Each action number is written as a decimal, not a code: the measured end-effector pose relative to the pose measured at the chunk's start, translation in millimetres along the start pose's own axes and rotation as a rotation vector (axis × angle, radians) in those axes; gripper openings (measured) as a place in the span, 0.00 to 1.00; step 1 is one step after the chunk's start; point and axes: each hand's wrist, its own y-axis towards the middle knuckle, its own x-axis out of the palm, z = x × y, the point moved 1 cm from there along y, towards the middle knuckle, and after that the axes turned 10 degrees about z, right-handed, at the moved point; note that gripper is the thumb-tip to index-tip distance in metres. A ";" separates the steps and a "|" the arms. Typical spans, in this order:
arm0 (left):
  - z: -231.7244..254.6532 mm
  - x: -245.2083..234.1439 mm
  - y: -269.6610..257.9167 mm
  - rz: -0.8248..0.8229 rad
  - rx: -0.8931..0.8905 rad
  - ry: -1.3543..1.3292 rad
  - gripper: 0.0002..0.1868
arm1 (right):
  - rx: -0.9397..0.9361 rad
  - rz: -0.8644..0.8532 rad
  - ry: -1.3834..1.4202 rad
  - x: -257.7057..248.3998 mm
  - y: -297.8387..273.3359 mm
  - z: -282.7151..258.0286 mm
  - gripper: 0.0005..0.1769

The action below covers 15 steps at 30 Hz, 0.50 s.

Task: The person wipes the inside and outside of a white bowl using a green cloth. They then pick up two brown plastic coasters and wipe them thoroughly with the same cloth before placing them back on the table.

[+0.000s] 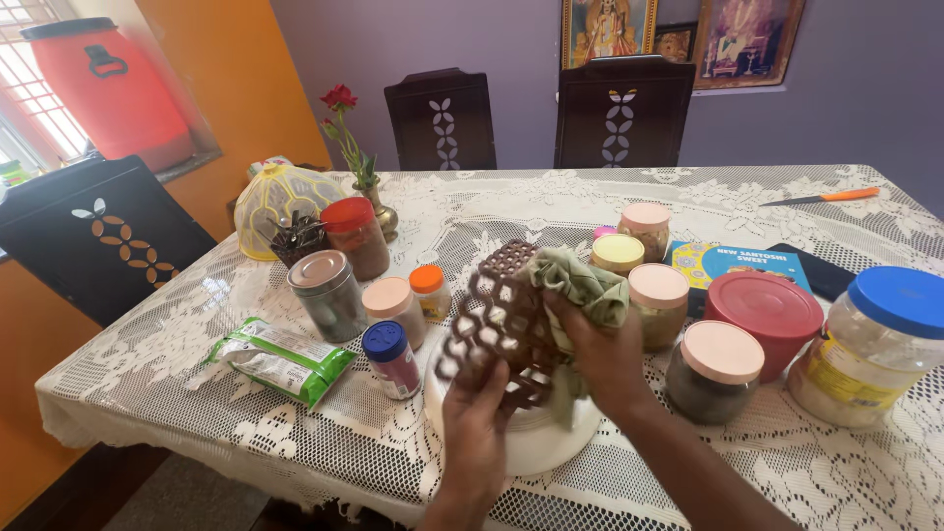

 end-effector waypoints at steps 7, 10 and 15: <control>42.9 -5.6 7.5 -0.224 -0.048 0.322 0.18 | -0.213 0.031 -0.266 -6.0 -5.1 13.4 0.12; 39.7 -2.9 8.9 -0.061 -0.022 0.298 0.17 | -0.184 0.328 -0.062 -5.8 3.1 15.5 0.16; 26.7 -22.2 15.7 0.021 -0.061 0.108 0.15 | -0.708 -0.120 -0.310 1.6 -17.9 -13.3 0.36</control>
